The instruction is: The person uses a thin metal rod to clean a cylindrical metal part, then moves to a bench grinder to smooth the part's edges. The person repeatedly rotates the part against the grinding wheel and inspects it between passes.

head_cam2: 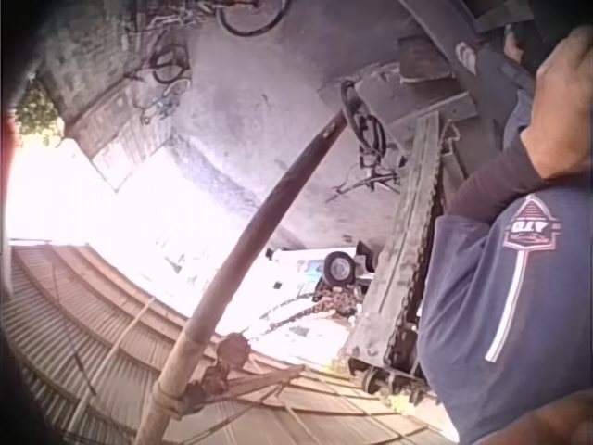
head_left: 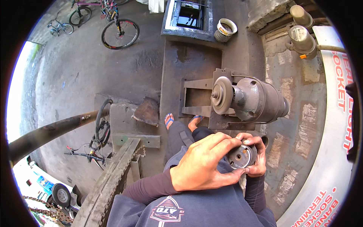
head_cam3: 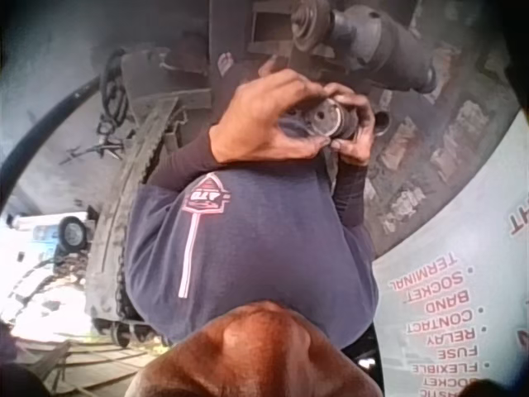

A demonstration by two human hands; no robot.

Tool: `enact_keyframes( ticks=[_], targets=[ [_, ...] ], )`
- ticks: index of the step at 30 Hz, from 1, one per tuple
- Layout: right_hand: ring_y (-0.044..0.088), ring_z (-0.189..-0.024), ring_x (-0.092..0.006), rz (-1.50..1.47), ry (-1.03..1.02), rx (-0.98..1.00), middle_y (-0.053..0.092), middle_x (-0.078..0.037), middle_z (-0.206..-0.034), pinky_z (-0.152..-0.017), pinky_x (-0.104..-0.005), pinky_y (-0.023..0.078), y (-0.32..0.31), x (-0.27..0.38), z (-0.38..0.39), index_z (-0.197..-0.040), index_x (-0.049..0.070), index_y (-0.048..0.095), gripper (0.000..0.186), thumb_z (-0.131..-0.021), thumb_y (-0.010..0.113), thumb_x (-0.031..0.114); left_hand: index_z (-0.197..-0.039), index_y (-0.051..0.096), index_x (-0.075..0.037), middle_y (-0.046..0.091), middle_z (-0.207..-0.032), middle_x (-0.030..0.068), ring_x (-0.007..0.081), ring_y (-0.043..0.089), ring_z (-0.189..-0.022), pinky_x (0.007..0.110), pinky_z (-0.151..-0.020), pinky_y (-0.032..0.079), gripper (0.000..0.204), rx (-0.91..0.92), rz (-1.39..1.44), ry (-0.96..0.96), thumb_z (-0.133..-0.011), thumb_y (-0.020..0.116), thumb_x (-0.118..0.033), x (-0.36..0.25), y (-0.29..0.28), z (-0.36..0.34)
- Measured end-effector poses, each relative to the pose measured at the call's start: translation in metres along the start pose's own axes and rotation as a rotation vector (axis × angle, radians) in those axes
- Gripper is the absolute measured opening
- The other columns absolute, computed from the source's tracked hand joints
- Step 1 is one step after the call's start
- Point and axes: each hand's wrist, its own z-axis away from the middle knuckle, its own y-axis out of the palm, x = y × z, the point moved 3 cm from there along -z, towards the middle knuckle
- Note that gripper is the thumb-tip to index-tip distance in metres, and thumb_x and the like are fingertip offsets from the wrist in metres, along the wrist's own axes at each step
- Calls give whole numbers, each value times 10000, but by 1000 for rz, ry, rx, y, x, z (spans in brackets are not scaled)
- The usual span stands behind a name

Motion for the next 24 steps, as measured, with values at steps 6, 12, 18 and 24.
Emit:
enact_keyframes(
  ticks=[6, 12, 18, 24],
  targets=[
    [592, -1229, -336, -73, 15, 9, 591, -238, -1285, -1072, -461, 487, 5, -2, -4, -1250, 36, 622, 717, -618, 914, 205, -1156, 689, 5, 707, -997, 123, 252, 735, -870, 359, -839, 603, 581, -42, 9, 13, -652, 920, -166, -2, 0, 2],
    [597, -1215, -337, -45, 9, 16, 597, -235, -1272, -1062, -464, 493, 5, -2, -6, -1231, 44, 632, 696, -618, 915, 210, -1175, 646, 26, 659, -1024, 144, 308, 695, -914, 372, -802, 577, 580, -31, 14, 16, -692, 889, -183, -3, 0, 6],
    [610, -1188, -333, -49, 12, 6, 602, -240, -1250, -1048, -463, 500, 7, 0, -9, -1204, 34, 634, 679, -599, 890, 209, -1164, 703, -8, 706, -1041, 126, 222, 736, -870, 314, -752, 613, 584, -87, 10, 12, -651, 932, -168, -4, 2, 6],
    [621, -1155, -323, -11, 35, -18, 609, -253, -1221, -1029, -443, 509, 7, 5, -10, -1187, 17, 631, 697, -579, 878, 250, -1212, 692, -5, 694, -1084, 131, 220, 730, -927, 321, -783, 609, 619, -89, 84, -26, -671, 945, -164, -1, 5, 10]
  ],
)
